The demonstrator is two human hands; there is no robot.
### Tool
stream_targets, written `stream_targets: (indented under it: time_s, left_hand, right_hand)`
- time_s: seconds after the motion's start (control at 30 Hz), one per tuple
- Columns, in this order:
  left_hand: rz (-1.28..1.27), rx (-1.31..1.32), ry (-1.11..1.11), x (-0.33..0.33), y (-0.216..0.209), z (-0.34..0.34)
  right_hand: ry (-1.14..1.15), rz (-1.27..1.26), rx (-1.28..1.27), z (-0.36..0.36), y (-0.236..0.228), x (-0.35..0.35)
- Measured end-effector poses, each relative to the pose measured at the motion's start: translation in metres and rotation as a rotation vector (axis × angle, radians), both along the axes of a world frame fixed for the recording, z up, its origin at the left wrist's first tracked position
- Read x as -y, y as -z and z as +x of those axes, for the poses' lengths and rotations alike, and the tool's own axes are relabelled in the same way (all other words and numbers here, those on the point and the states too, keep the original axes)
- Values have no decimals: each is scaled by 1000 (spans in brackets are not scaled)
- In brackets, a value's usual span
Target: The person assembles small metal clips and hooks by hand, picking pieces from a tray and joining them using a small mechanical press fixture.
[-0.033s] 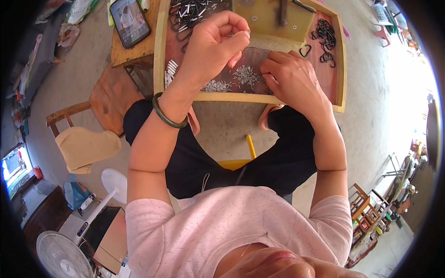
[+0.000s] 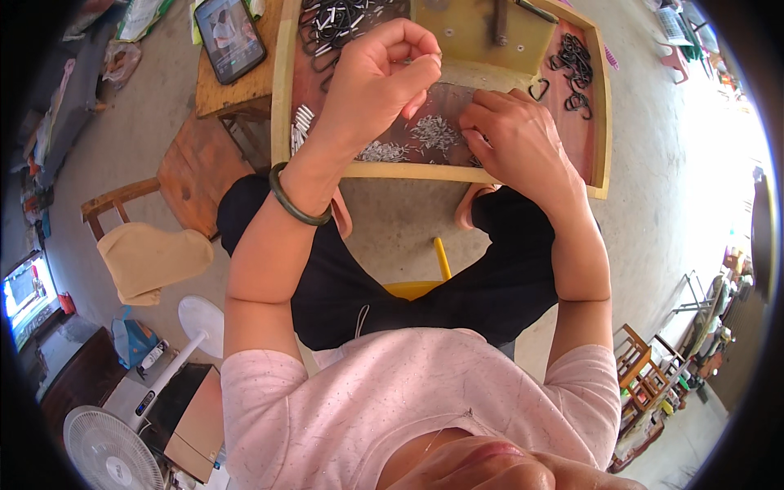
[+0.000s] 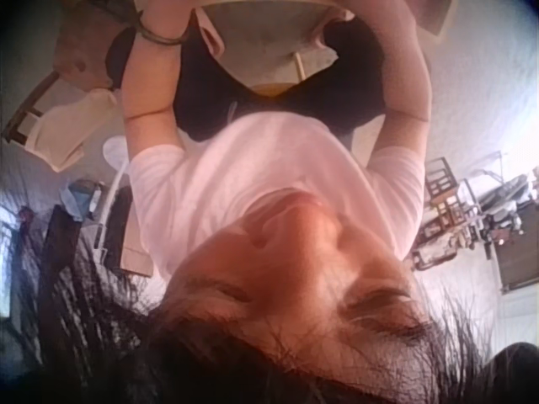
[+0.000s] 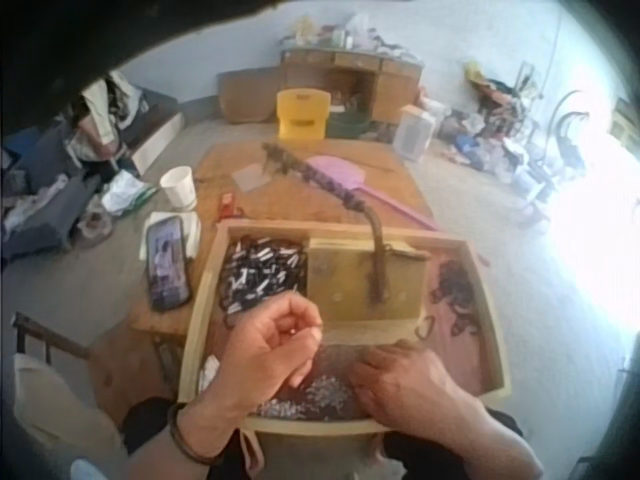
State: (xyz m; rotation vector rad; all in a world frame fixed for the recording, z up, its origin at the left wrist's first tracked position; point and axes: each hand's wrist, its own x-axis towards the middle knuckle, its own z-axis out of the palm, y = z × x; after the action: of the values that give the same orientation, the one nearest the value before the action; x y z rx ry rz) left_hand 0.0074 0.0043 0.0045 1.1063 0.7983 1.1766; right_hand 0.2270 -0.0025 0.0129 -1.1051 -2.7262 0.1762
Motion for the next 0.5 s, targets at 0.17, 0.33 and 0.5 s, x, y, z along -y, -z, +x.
stream_targets:
  time_s: [0.17, 0.33, 0.5]
  left_hand:
    - [-5, -9, -13, -1, 1, -2]
    - [8, 10, -3, -1, 2, -1]
    - [26, -20, -23, -1, 3, -4]
  right_hand:
    - [-57, 156, -149, -16, 6, -5]
    - [-127, 219, -221, -24, 24, -10]
    - [-143, 260, -126, -31, 26, -6]
